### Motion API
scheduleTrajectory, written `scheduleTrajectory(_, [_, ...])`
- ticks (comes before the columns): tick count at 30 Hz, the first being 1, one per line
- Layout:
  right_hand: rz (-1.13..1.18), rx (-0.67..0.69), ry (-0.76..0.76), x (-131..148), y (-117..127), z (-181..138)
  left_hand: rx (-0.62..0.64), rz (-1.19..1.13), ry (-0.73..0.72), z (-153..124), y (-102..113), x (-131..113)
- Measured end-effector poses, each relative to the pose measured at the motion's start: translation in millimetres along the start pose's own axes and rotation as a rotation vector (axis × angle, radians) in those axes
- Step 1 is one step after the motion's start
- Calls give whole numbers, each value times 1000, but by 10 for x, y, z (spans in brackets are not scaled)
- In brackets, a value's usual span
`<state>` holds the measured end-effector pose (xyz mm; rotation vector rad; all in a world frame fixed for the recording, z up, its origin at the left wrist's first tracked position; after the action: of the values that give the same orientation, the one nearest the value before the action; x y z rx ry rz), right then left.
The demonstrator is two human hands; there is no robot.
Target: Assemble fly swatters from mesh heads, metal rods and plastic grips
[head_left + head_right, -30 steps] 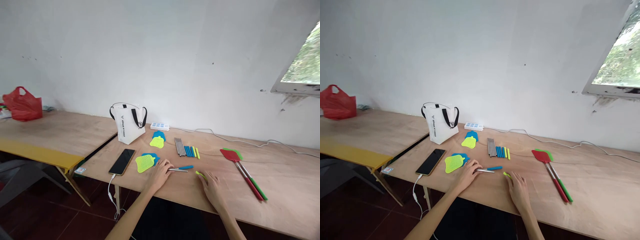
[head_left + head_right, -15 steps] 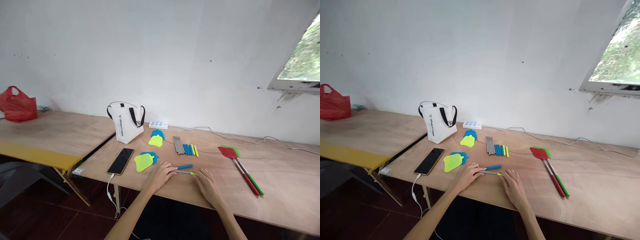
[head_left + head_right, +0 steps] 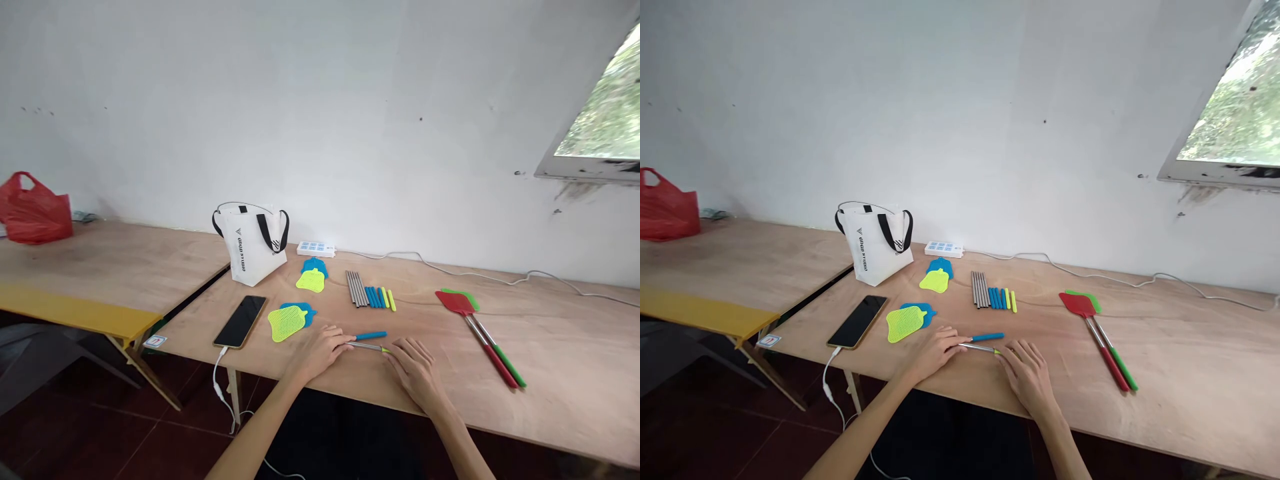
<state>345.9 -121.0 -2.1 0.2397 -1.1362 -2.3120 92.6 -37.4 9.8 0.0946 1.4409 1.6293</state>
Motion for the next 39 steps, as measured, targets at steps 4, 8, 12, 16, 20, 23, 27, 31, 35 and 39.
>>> scheduleTrajectory(4, [-6,-25,4,8,11,2,10,24,-12,-5,-6,35])
scheduleTrajectory(8, [-10,4,7,39,-13,17,11,87,-72,-5,-5,8])
scheduleTrajectory(12, [-18,52,44,167,-96,35,9,107,-122,-6,-27,-86])
scheduleTrajectory(16, [-40,49,22,302,-154,72,13,109,-168,-9,-68,-170])
scheduleTrajectory(20, [5,32,-11,292,-127,121,-39,100,-96,-2,-32,-220])
scheduleTrajectory(23, [-33,-40,-140,200,-125,114,-113,99,26,52,42,-207])
scheduleTrajectory(27, [-27,-90,-275,113,-207,48,-104,168,170,223,66,-100])
scheduleTrajectory(31, [-23,-8,-297,120,-273,26,-17,220,199,356,15,-5])
scheduleTrajectory(35, [-10,-7,-265,144,-222,83,-31,141,234,314,83,-66])
scheduleTrajectory(39, [74,-121,-125,280,-120,34,-93,-115,214,14,321,-301])
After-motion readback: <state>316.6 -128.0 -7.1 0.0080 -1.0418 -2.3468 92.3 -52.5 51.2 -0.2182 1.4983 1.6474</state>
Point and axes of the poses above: each hand's wrist, its own z-axis towards the middle knuckle, its own y-axis out of the back of the hand, x = y × z, the point moved 1 cm from there along z, towards the middle knuckle, and after that the axes turned 10 degrees about y, right-handed, at the moved point
